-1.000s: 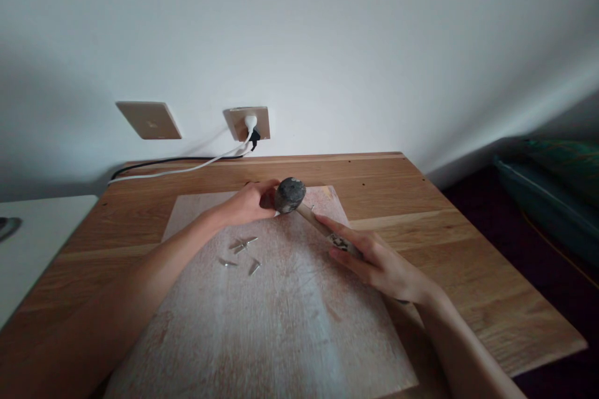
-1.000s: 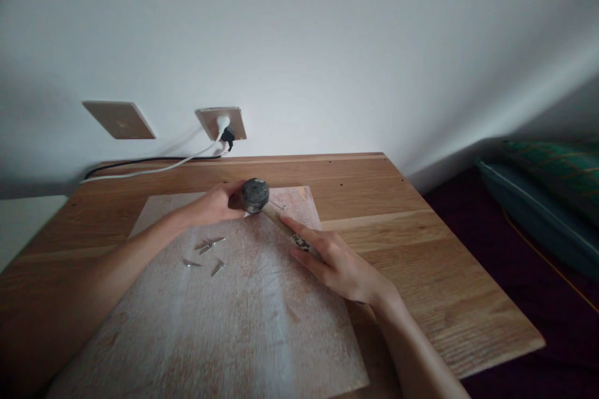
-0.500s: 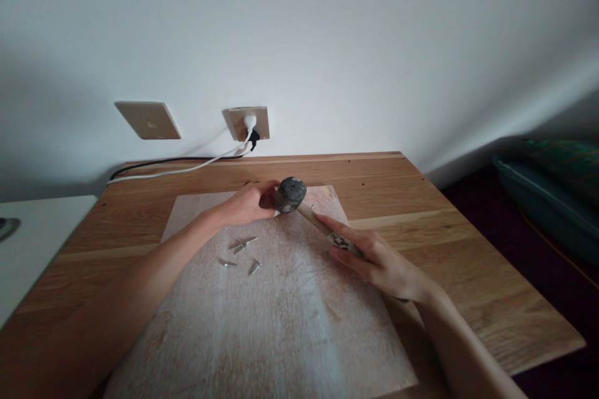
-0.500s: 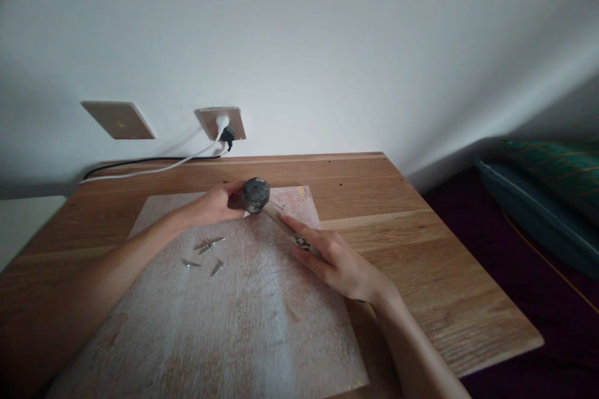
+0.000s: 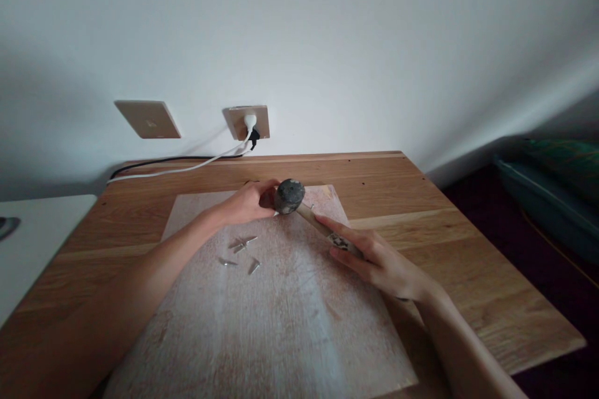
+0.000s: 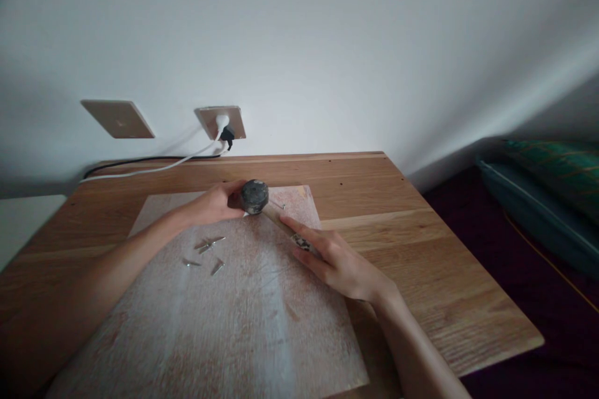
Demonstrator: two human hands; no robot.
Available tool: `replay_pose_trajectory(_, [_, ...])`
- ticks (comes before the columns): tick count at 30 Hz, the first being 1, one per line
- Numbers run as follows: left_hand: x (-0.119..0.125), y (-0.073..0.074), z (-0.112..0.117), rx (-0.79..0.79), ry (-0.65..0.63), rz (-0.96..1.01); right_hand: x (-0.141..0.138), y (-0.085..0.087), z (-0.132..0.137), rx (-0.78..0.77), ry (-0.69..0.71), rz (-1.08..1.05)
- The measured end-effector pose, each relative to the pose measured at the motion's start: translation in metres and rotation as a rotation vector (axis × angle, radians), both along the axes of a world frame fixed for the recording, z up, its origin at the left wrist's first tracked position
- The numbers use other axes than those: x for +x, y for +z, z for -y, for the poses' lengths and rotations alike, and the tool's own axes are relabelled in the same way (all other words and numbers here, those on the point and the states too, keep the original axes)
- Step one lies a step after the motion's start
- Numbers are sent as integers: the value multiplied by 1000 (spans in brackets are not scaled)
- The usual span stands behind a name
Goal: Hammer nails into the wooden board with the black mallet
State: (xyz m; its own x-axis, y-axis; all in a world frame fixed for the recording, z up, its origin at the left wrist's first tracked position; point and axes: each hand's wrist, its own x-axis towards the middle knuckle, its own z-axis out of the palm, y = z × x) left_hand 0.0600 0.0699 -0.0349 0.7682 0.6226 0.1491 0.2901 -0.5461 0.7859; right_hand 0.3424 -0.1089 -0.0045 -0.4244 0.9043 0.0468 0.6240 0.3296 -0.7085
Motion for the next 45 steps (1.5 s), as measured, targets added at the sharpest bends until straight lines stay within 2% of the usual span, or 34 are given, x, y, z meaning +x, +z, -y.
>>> replay_pose_trajectory(21, [-1, -7, -4, -40, -12, 37, -1, -2, -1, 25, 16, 10])
replay_pose_trajectory(32, [1, -1, -1, 4, 19, -37, 2, -4, -1, 47, -19, 28])
replay_pose_trajectory(45, [-1, -2, -2, 7, 24, -56, -2, -1, -1, 55, 22, 19])
